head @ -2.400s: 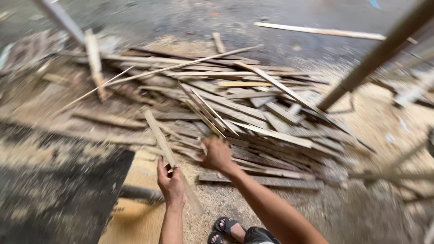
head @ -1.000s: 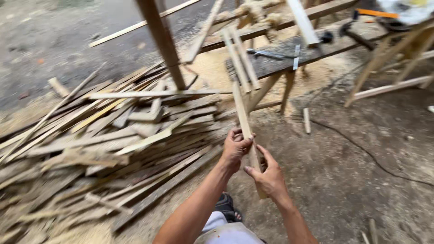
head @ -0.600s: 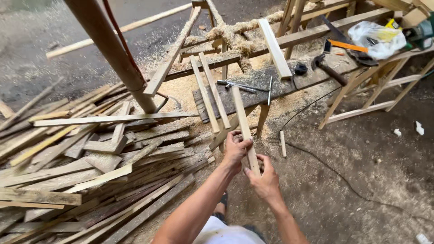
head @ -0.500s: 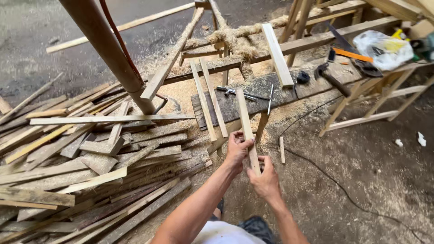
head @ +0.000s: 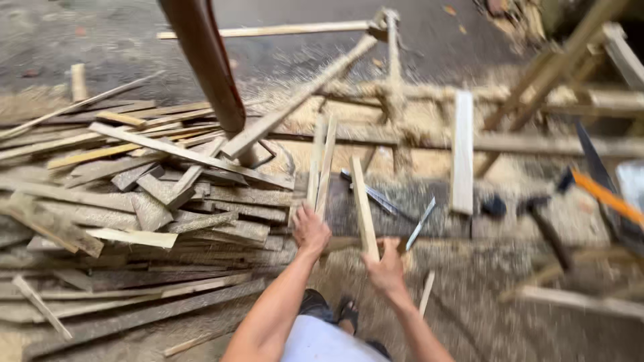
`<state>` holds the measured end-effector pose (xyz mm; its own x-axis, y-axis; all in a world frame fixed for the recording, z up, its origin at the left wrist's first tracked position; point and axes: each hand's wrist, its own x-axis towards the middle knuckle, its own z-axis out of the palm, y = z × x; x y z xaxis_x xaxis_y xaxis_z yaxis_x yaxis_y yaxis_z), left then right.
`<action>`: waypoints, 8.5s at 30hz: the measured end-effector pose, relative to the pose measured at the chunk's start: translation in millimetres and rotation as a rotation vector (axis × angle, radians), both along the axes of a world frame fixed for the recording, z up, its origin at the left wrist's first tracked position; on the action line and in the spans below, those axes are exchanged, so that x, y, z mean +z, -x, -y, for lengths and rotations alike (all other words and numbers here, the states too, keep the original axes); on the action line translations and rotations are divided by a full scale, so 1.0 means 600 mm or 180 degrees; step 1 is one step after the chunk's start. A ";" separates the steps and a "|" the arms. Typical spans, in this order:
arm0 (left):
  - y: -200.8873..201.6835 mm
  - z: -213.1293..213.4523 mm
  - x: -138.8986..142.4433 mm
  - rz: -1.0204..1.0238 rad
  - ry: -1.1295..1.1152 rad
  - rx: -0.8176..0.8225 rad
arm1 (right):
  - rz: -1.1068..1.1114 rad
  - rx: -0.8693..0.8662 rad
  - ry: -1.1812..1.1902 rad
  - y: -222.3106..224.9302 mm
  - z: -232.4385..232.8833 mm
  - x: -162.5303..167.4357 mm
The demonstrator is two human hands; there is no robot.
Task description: The person adjusts the guide on a table saw using a socket wrench, then feeds wooden strips lengthwise through the spinning blade to rip them into narrower pieces, pushing each strip through by hand and setting the cut pieces aside.
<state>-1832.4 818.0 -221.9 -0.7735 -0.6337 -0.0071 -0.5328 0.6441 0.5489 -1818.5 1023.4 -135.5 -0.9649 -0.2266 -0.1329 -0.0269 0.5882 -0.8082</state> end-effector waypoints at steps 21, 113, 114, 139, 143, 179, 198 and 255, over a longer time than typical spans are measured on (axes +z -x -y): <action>0.381 -0.097 0.108 0.0318 -0.1286 -0.0390 | -0.0907 -0.0223 -0.0732 0.467 -0.004 -0.131; -0.364 0.915 -0.236 -0.2094 -0.3428 0.2915 | 0.0192 0.2764 -0.0071 -0.055 1.258 -0.429; -0.391 0.935 -0.203 -0.2106 -0.3468 0.2933 | 0.0112 0.2912 0.0173 -0.086 1.267 -0.394; -1.070 0.813 0.329 -0.5001 -0.2434 0.2724 | 0.3491 0.4396 0.0046 -0.635 0.823 0.044; -1.170 0.639 0.386 -0.5034 -0.2272 0.2856 | 0.5028 0.3869 0.0303 -0.752 0.707 0.141; -1.693 0.430 0.447 -0.3259 -0.1272 0.4978 | 0.3209 0.4031 -0.0717 -1.275 0.456 0.272; -1.790 0.520 0.400 -0.1577 -0.0771 0.5043 | 0.3142 0.4579 -0.0792 -1.394 0.573 0.218; -2.061 0.933 0.396 -0.0008 -0.0433 0.5001 | 0.3059 0.4519 -0.0612 -1.674 0.964 0.247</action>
